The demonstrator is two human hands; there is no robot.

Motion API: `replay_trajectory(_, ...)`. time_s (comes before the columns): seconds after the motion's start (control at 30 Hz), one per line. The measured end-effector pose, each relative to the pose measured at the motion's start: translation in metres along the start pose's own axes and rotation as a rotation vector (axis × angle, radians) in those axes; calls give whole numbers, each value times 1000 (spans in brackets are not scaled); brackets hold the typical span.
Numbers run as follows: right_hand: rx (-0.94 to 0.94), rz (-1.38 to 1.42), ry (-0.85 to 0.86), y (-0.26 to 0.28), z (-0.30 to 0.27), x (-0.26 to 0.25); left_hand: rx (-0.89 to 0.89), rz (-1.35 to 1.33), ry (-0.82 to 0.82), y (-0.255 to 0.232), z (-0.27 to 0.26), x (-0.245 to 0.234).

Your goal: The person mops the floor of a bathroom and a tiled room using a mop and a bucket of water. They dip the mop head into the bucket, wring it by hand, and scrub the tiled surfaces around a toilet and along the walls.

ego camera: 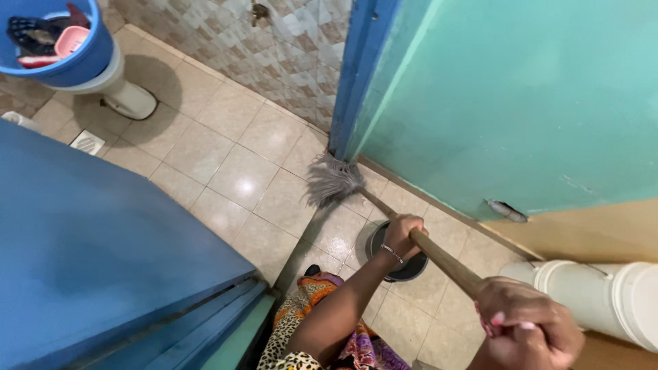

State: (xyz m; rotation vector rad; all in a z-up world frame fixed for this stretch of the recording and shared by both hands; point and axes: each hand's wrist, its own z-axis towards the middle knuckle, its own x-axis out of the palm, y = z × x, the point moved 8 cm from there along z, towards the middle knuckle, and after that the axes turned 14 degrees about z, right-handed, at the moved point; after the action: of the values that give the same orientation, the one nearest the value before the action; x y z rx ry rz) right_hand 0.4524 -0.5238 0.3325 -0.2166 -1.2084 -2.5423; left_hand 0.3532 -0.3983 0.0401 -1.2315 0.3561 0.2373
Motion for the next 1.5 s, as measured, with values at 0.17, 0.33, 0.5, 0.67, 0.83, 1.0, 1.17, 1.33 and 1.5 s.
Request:
replay_trajectory(0.17, 118, -166, -313, -74, -46, -62, -256, 183, 322, 54, -34, 58)
replay_trajectory(0.33, 64, -93, -356, -50, -59, -89, -75, 130, 209, 51, -58, 92)
replay_trajectory(0.5, 216, 78, -424, -73, -24, -133, -271, 165, 136, 43, -90, 82)
replay_trajectory(0.67, 162, 96, -350, -71, -33, -118, -201, 103, -79, 37, -89, 67)
replay_trajectory(0.83, 60, 15, -202, -83, -66, -80, -202, 1, -38, 89, -63, 79)
replay_trajectory(1.0, 104, -106, -247, -126, -93, -78, -189, 83, 126, 153, -14, 108)
replay_trajectory(1.17, 63, 5, -225, -114, -77, -116, -99, 270, 160, 126, -7, 113)
replay_trajectory(1.33, 268, 255, -295, -107, -43, -180, -252, 497, 221, 91, -49, 118)
replay_trajectory(1.5, 495, 287, -360, -152, -61, -196, -571, 459, 207, 111, -139, 106)
